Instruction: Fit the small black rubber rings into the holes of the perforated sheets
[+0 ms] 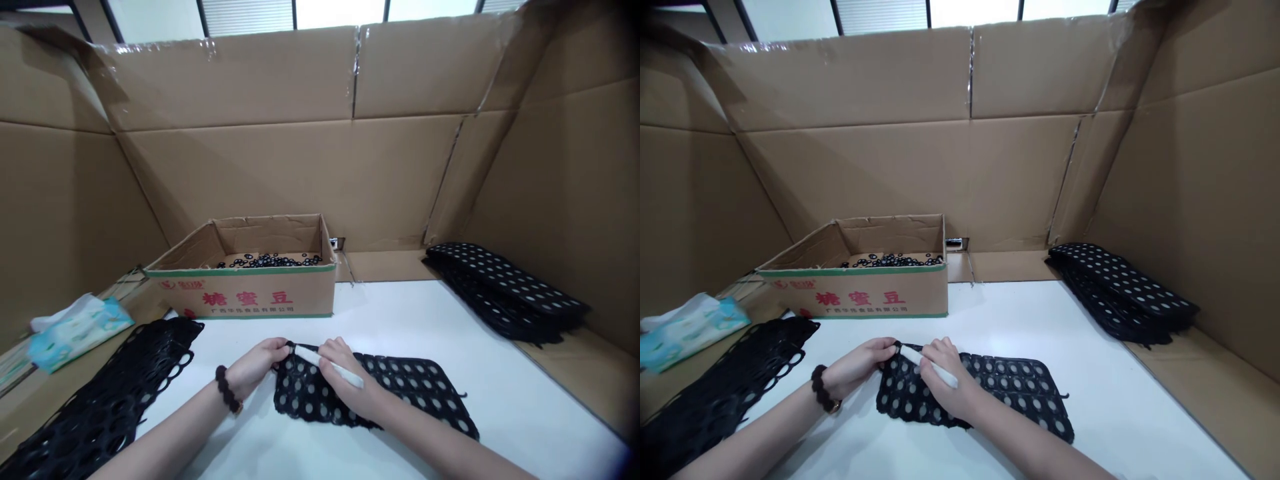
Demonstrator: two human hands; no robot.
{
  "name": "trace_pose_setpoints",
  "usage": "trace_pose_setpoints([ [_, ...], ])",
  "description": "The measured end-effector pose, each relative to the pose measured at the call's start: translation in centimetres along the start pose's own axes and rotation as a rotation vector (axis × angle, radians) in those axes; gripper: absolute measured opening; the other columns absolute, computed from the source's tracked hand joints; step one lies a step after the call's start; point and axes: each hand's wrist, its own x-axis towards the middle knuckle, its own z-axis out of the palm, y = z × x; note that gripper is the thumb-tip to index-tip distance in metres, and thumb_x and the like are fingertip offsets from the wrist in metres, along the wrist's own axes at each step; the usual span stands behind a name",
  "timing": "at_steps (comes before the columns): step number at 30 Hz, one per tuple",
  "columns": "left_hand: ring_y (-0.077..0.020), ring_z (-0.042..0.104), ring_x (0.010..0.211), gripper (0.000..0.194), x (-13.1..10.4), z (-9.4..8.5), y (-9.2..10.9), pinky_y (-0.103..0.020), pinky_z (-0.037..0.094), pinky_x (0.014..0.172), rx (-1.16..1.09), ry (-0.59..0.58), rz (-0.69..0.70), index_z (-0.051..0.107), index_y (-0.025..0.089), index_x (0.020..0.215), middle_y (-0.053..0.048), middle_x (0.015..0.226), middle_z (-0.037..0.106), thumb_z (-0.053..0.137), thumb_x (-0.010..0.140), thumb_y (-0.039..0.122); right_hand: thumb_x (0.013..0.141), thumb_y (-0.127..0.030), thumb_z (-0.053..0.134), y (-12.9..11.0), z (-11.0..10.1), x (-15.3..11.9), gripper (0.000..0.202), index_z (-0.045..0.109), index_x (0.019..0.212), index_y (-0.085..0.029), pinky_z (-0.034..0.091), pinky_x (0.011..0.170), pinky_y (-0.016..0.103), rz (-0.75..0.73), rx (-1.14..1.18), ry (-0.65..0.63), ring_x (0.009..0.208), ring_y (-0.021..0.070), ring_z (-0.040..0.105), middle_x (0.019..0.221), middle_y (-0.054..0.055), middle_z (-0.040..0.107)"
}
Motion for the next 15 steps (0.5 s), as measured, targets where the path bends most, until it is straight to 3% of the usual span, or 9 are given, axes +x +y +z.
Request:
trace_pose_setpoints([
  [8, -0.0103, 0.040, 0.061, 0.024, 0.27, 0.19, -0.96, -0.022, 0.030, 0.060, 0.098, 0.067, 0.092, 0.048, 0.013, 0.070, 0.002, 0.063, 0.045, 0.053, 0.070, 0.036, 0.083, -0.014, 0.033, 0.39, -0.10, -0.21, 0.028, 0.043, 0.056, -0.017, 0.035, 0.078, 0.032, 0.076, 0.140, -0.016, 0.082, 0.0150, 0.040, 0.076, 0.002, 0.045],
  [15, -0.0116, 0.047, 0.065, 0.028, 0.02, -0.16, -0.05, -0.022, 0.034, 0.061, 0.147, -0.058, 0.072, 0.050, 0.013, 0.078, -0.001, 0.068, 0.052, 0.060, 0.065, 0.036, 0.080, -0.010, 0.034, 0.90, 0.19, -0.28, 0.032, 0.046, 0.051, -0.017, 0.036, 0.078, 0.032, 0.068, 0.188, 0.032, 0.082, 0.0156, 0.041, 0.076, 0.002, 0.046],
])
